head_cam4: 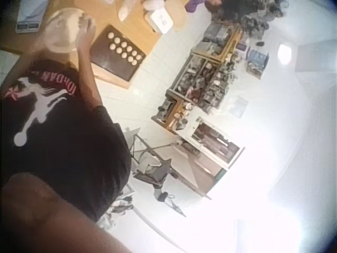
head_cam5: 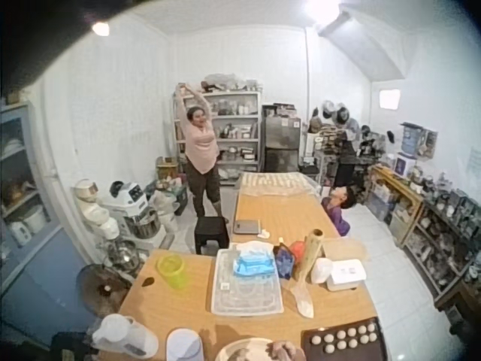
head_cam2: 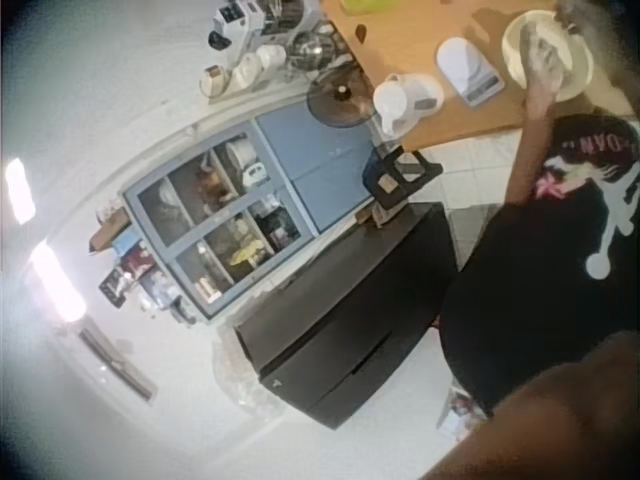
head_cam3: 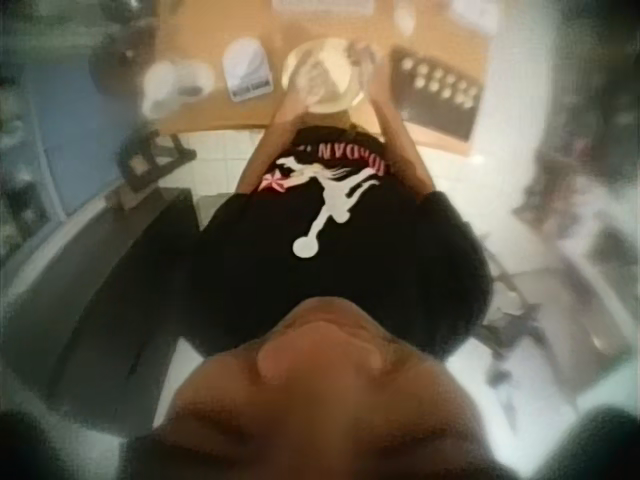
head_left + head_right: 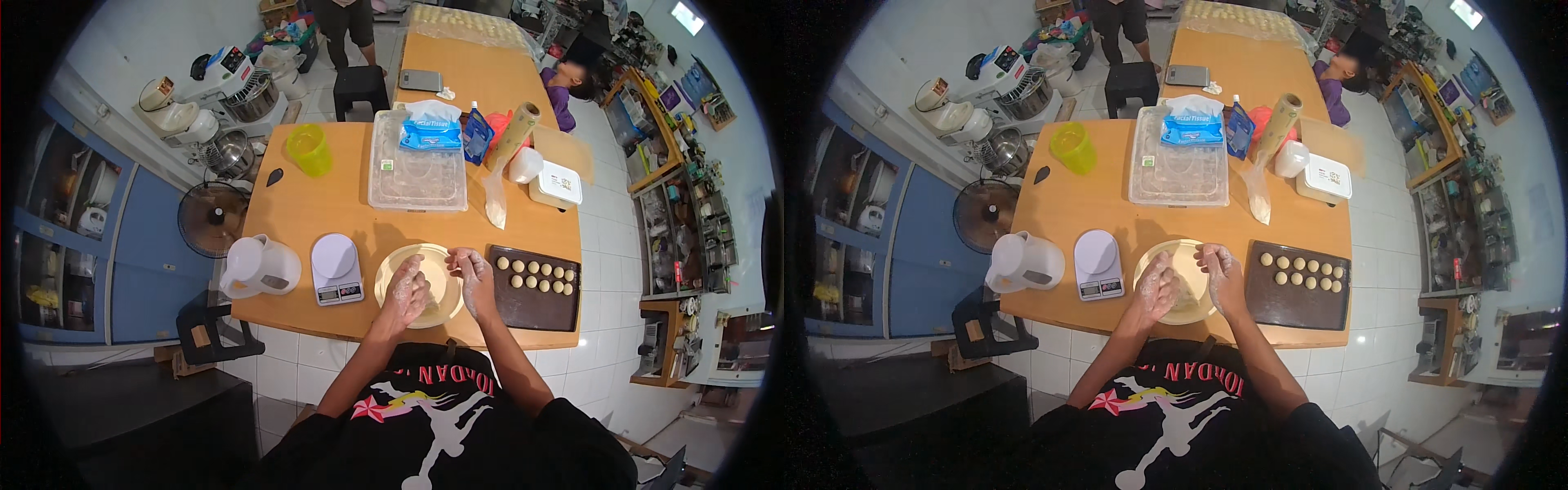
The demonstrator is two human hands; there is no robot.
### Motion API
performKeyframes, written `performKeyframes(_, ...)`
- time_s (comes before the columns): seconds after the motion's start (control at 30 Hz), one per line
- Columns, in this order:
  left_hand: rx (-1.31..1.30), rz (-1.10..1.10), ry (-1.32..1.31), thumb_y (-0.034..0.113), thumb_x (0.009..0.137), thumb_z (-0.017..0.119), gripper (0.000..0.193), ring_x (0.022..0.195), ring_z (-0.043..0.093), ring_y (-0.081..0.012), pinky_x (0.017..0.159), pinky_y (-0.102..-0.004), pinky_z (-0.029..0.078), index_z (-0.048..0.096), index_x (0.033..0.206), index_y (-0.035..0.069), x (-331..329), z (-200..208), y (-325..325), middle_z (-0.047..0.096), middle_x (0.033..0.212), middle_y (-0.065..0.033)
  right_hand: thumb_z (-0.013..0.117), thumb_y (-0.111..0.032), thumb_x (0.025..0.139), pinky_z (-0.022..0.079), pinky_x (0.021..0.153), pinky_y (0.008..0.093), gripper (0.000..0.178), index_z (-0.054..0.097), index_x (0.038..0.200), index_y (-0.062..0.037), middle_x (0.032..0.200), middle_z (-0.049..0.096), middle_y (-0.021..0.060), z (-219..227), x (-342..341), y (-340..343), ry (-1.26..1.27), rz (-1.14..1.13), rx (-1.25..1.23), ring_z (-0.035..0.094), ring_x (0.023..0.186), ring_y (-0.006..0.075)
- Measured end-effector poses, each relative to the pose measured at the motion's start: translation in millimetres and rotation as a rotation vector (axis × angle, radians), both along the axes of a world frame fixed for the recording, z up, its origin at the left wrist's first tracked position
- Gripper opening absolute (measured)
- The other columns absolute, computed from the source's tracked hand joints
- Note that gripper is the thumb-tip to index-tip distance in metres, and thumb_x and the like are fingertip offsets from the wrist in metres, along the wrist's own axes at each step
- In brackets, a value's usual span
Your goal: The person weighs portions of dough on a digital scale, pinches dough from a bowl, and rolls the dough into balls by hand.
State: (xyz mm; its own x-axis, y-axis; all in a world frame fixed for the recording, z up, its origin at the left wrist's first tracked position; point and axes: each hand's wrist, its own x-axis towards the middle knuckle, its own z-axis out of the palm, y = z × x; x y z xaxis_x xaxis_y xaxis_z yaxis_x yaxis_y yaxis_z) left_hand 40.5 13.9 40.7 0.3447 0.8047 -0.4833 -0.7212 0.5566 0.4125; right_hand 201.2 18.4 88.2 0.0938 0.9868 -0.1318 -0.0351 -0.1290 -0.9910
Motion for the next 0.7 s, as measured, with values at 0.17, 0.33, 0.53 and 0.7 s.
performKeyframes(0.17, 0.326, -0.142, -0.613, 0.031, 0.096, 0.049, 0.019, 0.052, 0.046, -0.0131, 0.043, -0.0264, 0.035, 0.052, 0.103, 0.014, -14.3, -8.1, 1.7, 0.049, 0.060, -0.0017, 0.052, -0.023, 0.098, 0.047, 0.072, 0.0278, 0.025, 0.063, 0.101, -0.0004, 0.087, 0.063, 0.0066, 6.0, -17.8, -18.2, 0.012, 0.050, 0.011, 0.057, 0.080, 0.0125)
performKeyframes(0.33, -0.007, 0.125, -0.275, 0.022, 0.091, 0.053, 0.022, 0.079, 0.057, -0.0221, 0.071, -0.0363, 0.048, 0.051, 0.109, 0.010, -7.2, 37.9, -7.4, 0.058, 0.082, -0.0084, 0.069, -0.013, 0.084, 0.048, 0.065, 0.0337, 0.026, 0.063, 0.107, -0.0033, 0.081, 0.058, 0.0108, 43.9, -35.6, -36.2, -0.573, 0.130, 0.365, 0.057, 0.071, 0.0204)
performKeyframes(0.53, 0.278, 0.078, 0.003, 0.018, 0.095, 0.055, 0.031, 0.111, 0.056, -0.0245, 0.089, -0.0386, 0.050, 0.050, 0.122, 0.003, -10.4, 40.9, -25.2, 0.055, 0.122, -0.0159, 0.071, -0.017, 0.083, 0.050, 0.065, 0.0347, 0.037, 0.062, 0.117, -0.0035, 0.084, 0.064, 0.0121, 49.0, -47.2, -40.7, -0.615, 0.154, 0.256, 0.062, 0.069, 0.0212)
performKeyframes(0.7, 0.521, -0.171, 0.633, 0.023, 0.098, 0.054, 0.030, 0.077, 0.063, -0.0096, 0.062, -0.0228, 0.051, 0.055, 0.113, -0.003, -31.5, 67.5, -31.8, 0.065, 0.092, -0.0076, 0.067, -0.015, 0.088, 0.050, 0.066, 0.0272, 0.028, 0.065, 0.109, 0.0021, 0.083, 0.069, 0.0078, 49.5, -36.6, -44.4, -0.293, 0.192, 0.009, 0.063, 0.075, 0.0103)
